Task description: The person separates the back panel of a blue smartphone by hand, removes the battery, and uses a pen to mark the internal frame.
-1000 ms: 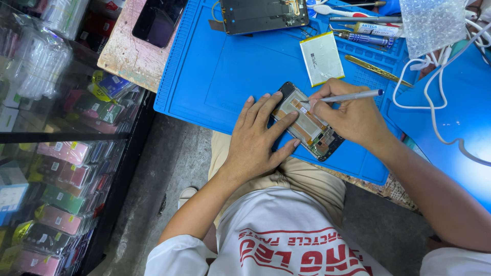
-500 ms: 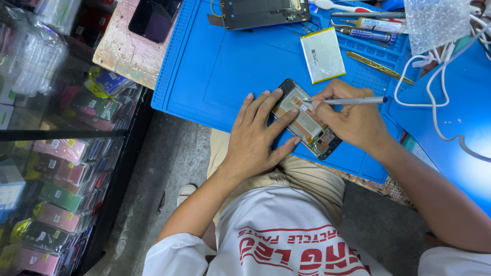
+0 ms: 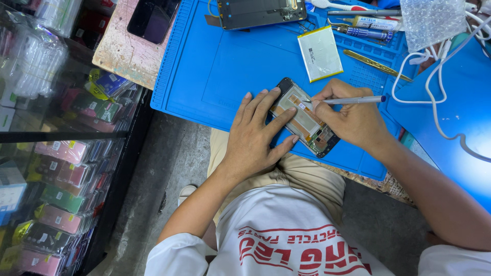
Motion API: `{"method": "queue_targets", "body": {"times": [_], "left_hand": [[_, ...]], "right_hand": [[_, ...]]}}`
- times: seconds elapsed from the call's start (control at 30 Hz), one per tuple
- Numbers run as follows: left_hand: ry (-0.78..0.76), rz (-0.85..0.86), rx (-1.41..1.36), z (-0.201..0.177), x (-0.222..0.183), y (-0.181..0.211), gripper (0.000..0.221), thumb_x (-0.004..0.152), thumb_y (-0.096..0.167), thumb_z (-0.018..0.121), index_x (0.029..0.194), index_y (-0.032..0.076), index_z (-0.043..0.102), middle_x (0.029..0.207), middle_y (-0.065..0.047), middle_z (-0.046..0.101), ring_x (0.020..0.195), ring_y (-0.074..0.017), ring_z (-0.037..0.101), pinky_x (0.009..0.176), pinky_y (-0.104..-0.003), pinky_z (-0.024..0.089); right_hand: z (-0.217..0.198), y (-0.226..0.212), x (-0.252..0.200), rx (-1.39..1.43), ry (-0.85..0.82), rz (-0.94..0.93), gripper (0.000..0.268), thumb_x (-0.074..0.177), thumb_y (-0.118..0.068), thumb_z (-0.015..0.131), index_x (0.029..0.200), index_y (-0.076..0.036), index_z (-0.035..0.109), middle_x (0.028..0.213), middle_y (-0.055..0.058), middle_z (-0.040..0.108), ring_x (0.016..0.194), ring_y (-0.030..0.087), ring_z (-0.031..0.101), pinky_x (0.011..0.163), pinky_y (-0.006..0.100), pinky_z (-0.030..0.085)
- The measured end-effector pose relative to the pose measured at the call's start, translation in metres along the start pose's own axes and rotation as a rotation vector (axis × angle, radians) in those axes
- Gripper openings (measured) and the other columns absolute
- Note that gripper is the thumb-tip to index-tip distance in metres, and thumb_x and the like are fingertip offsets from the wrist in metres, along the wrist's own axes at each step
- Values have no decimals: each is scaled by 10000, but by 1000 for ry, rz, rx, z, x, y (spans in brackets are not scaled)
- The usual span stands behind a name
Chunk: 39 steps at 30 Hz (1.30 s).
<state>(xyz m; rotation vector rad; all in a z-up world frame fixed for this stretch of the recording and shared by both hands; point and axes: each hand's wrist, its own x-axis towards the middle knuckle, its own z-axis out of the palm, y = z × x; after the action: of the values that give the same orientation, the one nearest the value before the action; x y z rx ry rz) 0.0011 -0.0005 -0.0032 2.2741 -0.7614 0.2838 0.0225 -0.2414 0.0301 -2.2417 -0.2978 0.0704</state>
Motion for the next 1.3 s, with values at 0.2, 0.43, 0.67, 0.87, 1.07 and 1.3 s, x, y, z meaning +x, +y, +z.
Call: {"method": "queue_targets", "body": {"times": [0.2,0.43,0.67,0.87,1.07,1.3], "left_hand": [[5,0,-3,0,1,1,503,891,434,770,1324,186,701,1514,-190,489,1447,-379,453,1255,-582,285],[16,-5,11,1,-1,2,496,899,428,770,1325,184,700,1534,-179,483,1450,-377,449,1255,-584,289],[15,4,21,2,-1,1,501,897,426,770,1331,186,698,1534,-179,477,1449,-379,447,1253,-587,290],[10,-7,23,4,-2,1,501,897,434,770,1328,190,699,1539,-176,477,1452,-386,444,1252,-589,288],[-3,-16,26,2,-1,2,499,895,437,771,1324,195,700,1540,-174,477,1452,-379,442,1250,-588,286],[-19,-26,22,1,1,3,503,892,434,772,1329,198,698,1544,-168,475,1459,-376,437,1254,-586,286]], "right_hand": [[6,16,-8,386,36,34,129,993,-115,667,1028,5,636,929,92,738,843,106,726,725,259,579],[-4,4,-30,-41,74,166,136,946,-147,719,979,-15,708,822,57,751,592,64,599,466,244,409],[1,5,-32,-29,93,108,123,959,-147,710,980,-25,708,828,51,750,596,46,596,470,225,406],[3,11,-32,14,101,56,116,976,-115,704,1002,-3,684,889,80,758,758,99,720,597,249,539],[3,8,-32,6,109,13,121,976,-117,712,1004,-2,689,890,88,757,776,111,723,629,261,546],[2,3,-30,-63,93,67,138,949,-164,731,967,-28,717,844,93,749,634,137,660,504,290,461]]}}
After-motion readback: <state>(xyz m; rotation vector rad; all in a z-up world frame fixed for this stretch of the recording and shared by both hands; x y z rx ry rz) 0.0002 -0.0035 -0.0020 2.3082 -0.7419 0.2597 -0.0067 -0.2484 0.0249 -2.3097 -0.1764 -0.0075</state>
